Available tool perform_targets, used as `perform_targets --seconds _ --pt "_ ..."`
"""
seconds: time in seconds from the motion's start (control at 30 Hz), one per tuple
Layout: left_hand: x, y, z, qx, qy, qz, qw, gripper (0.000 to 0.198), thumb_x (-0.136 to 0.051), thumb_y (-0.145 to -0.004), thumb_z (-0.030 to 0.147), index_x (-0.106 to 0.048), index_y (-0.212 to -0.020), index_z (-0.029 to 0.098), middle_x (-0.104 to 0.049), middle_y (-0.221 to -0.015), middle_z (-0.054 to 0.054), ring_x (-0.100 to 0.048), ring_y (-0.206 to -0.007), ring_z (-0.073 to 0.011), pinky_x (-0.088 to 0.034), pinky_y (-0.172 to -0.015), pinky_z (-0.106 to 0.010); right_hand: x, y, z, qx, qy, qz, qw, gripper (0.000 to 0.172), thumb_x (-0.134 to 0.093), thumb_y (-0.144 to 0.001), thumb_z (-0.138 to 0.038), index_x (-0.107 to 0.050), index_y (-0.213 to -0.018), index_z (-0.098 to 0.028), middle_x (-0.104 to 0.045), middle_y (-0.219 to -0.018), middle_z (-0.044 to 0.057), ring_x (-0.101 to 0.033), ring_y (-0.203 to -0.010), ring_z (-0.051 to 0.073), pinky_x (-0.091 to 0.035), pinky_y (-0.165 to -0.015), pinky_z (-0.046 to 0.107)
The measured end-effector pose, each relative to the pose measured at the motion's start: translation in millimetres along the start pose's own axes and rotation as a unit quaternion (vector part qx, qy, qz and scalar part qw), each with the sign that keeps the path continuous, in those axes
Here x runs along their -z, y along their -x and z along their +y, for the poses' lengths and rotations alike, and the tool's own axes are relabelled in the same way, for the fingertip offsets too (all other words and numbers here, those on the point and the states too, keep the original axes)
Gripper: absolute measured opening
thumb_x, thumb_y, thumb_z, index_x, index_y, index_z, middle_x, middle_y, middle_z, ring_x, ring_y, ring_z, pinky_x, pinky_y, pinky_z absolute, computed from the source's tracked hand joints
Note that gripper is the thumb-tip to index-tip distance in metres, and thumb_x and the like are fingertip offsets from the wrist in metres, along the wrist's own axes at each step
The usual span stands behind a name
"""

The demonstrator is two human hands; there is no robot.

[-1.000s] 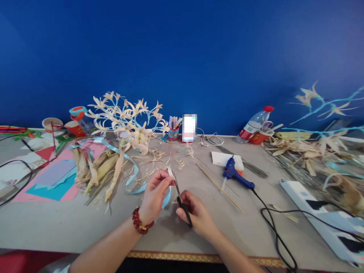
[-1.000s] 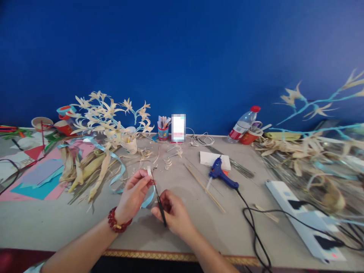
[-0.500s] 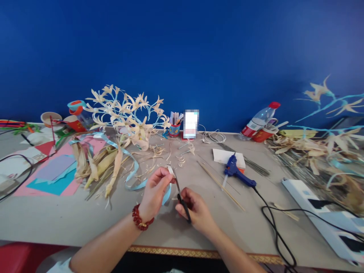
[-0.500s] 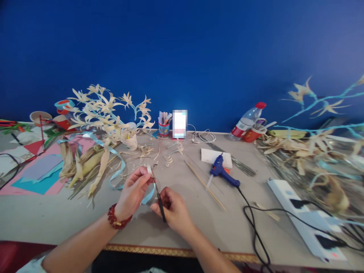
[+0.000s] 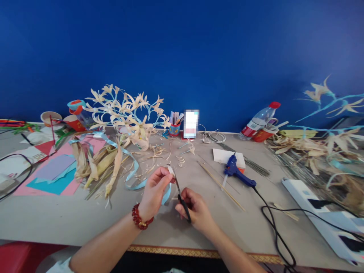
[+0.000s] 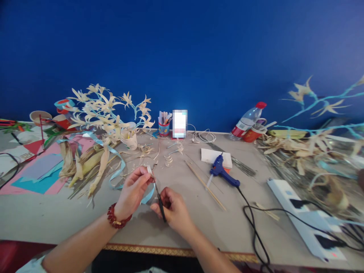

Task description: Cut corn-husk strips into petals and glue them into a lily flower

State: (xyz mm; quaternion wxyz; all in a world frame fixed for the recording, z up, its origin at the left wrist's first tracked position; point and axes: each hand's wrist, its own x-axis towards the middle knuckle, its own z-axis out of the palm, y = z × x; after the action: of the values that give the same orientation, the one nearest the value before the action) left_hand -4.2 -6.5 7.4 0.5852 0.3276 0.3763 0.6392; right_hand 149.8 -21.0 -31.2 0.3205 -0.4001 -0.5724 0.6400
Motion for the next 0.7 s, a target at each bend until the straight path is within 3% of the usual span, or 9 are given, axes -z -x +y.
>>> perform_targets --seconds 0.5,0.7 --pt "3.9 0.4 -0.3 -0.044 -0.061 -0.015 0.997 0.009 -0.065 -0.081 0.023 -0.059 -0.076 0.019 -0.055 -0.073 0.000 -0.051 -0.071 -0.0128 -0.041 -0.070 -0.024 1.5 0.1 -3.1 0.003 -0.011 0.000 1.000 0.051 -0.072 -0.068 -0.062 -0.042 -0.071 -0.021 -0.046 -0.054 -0.007 -0.043 -0.045 0.008 -0.030 -0.044 0.020" --pt "1.6 -0.9 2.8 -0.124 -0.115 -0.027 0.985 0.010 -0.062 -0.083 0.022 -0.059 -0.074 0.019 -0.058 -0.090 -0.004 -0.053 -0.087 -0.0169 -0.041 -0.078 -0.027 -0.5 1.2 -2.1 0.000 -0.022 -0.005 1.000 0.052 -0.072 -0.067 -0.064 -0.041 -0.070 -0.022 -0.046 -0.055 -0.007 -0.044 -0.043 0.007 -0.030 -0.043 0.019"
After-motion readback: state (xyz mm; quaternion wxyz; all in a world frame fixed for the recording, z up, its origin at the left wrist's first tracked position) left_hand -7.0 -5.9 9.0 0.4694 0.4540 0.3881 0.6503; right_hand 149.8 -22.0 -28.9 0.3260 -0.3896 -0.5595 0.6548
